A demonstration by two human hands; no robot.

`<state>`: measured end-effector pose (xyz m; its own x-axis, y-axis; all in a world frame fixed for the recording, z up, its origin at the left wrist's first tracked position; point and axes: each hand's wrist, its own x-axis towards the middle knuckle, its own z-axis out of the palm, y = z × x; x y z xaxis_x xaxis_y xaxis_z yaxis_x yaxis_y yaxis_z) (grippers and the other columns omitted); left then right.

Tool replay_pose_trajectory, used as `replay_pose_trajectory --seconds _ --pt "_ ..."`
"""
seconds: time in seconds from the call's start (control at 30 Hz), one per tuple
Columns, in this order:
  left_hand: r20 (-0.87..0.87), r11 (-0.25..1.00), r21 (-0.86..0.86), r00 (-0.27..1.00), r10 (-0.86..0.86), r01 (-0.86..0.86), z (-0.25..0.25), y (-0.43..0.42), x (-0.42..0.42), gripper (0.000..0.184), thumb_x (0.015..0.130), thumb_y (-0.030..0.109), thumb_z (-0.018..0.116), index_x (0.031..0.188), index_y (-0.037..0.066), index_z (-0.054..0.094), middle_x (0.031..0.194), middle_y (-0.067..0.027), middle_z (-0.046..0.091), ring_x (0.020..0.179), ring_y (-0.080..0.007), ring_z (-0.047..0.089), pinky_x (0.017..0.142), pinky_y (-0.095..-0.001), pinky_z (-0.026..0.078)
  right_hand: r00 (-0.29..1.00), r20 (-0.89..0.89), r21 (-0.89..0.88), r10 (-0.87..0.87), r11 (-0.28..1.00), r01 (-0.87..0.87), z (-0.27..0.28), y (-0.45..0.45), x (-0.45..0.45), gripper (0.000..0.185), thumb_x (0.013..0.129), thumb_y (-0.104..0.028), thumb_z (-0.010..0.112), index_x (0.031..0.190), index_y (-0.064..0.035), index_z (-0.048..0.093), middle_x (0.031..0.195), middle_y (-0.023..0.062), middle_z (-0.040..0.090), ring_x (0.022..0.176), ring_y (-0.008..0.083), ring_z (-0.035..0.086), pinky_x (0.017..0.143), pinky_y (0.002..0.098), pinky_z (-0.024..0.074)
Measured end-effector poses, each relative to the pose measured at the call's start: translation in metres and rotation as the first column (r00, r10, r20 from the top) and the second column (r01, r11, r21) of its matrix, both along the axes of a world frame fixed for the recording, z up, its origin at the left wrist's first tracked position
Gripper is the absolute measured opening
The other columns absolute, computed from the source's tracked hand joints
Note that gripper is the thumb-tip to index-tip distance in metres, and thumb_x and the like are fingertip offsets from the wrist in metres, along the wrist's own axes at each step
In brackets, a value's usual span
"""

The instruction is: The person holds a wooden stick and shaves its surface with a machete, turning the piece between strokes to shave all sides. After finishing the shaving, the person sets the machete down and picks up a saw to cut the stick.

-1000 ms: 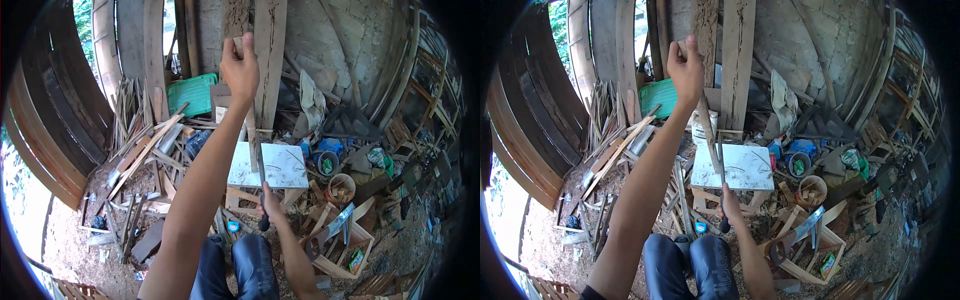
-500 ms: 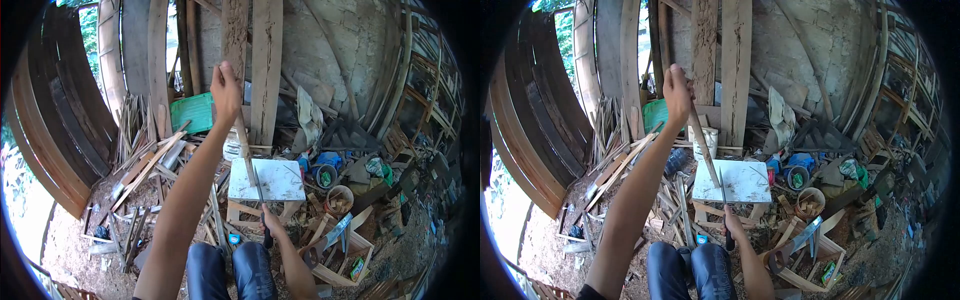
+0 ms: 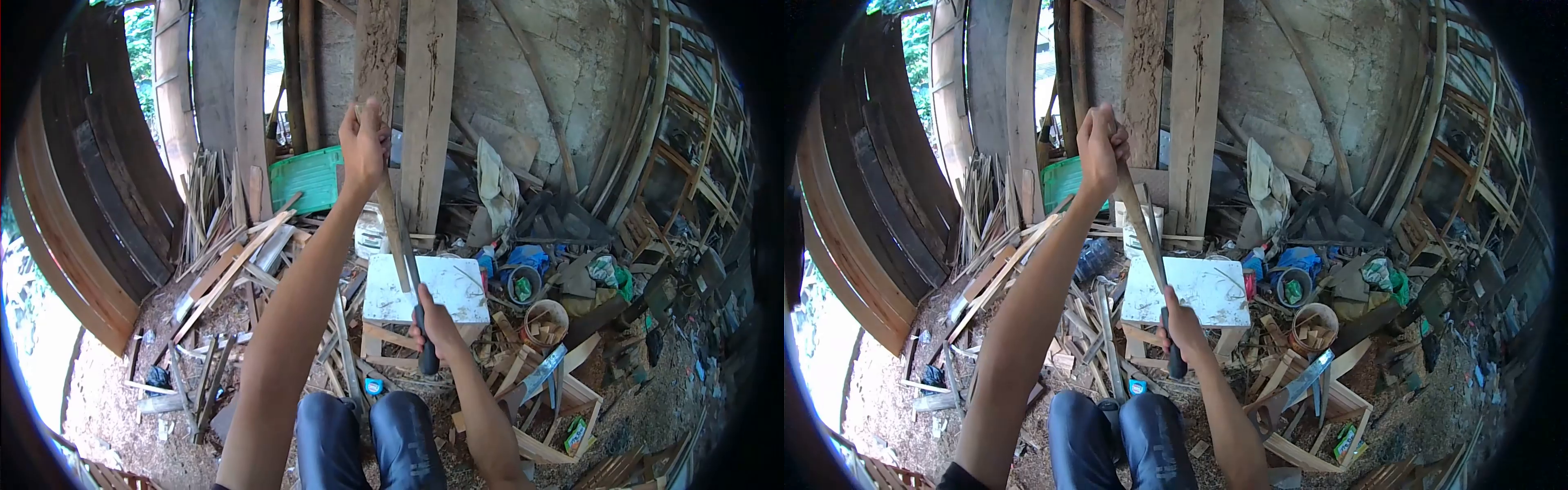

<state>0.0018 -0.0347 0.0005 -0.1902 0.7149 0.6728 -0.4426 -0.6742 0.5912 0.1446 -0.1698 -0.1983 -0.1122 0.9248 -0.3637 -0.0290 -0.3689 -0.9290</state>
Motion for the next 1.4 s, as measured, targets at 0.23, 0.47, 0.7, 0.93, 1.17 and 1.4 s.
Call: replay_pose_trajectory --seconds 0.23,0.47,0.7,0.93,1.17,1.4 --pt "-0.047 0.993 -0.114 0.998 0.029 -0.034 0.001 -0.003 -0.006 0.044 0.089 0.051 0.050 0.070 0.012 0.041 0.053 0.0044 0.032 0.042 -0.0049 0.029 0.037 -0.0217 0.022 0.986 -0.127 -0.172 -0.105 0.982 0.083 -0.069 0.034 -0.019 0.069 0.083 -0.072 0.036 0.056 -0.0085 0.039 0.043 0.0015 0.037 0.035 0.0136 0.039 0.037 0.0315 0.0367" --pt "-0.059 0.992 -0.109 0.997 0.051 -0.057 0.003 -0.003 0.002 0.044 0.090 0.053 0.048 0.074 0.012 0.041 0.054 0.0042 0.032 0.042 -0.0050 0.029 0.038 -0.0215 0.021 0.997 -0.062 -0.188 -0.053 0.981 0.040 -0.064 0.020 0.005 0.068 0.082 -0.072 0.038 0.062 -0.0069 0.042 0.046 0.0015 0.040 0.035 0.0132 0.040 0.037 0.0317 0.0382" --pt "-0.067 0.991 -0.025 0.990 0.127 -0.129 -0.002 -0.001 0.000 0.043 0.090 0.052 0.049 0.075 0.013 0.039 0.054 0.0046 0.032 0.042 -0.0042 0.029 0.039 -0.0212 0.022 0.985 0.022 -0.202 -0.169 0.965 0.170 -0.118 0.013 -0.010 0.063 0.088 -0.064 0.034 0.070 -0.0047 0.043 0.045 0.0059 0.041 0.034 0.0188 0.041 0.037 0.0356 0.0386" --pt "-0.075 0.992 -0.002 0.989 0.129 -0.130 -0.001 0.007 0.012 0.045 0.088 0.051 0.053 0.074 0.012 0.036 0.056 0.0037 0.036 0.044 -0.0043 0.032 0.039 -0.0206 0.025 0.997 -0.042 0.059 -0.072 0.996 0.074 -0.007 0.021 -0.017 0.064 0.086 -0.067 0.037 0.064 -0.0068 0.042 0.046 0.0028 0.040 0.036 0.0150 0.039 0.037 0.0321 0.0371" --pt "-0.061 0.986 0.019 0.984 0.166 -0.165 -0.004 0.009 0.002 0.043 0.090 0.049 0.052 0.074 0.012 0.035 0.056 0.0035 0.036 0.045 -0.0047 0.033 0.040 -0.0213 0.025 0.992 -0.088 -0.212 -0.087 0.975 0.067 -0.106 0.037 -0.005 0.063 0.086 -0.067 0.035 0.064 -0.0080 0.042 0.045 0.0022 0.038 0.034 0.0144 0.036 0.036 0.0322 0.0347" --pt "-0.060 0.981 0.004 0.979 0.194 -0.194 -0.006 0.014 0.005 0.042 0.091 0.047 0.050 0.073 0.011 0.039 0.056 0.0035 0.038 0.045 -0.0051 0.035 0.041 -0.0213 0.028 0.986 -0.044 -0.220 -0.163 0.964 0.150 -0.098 0.012 -0.005 0.059 0.086 -0.065 0.037 0.078 -0.0066 0.043 0.049 0.0030 0.041 0.035 0.0145 0.038 0.037 0.0325 0.0367"
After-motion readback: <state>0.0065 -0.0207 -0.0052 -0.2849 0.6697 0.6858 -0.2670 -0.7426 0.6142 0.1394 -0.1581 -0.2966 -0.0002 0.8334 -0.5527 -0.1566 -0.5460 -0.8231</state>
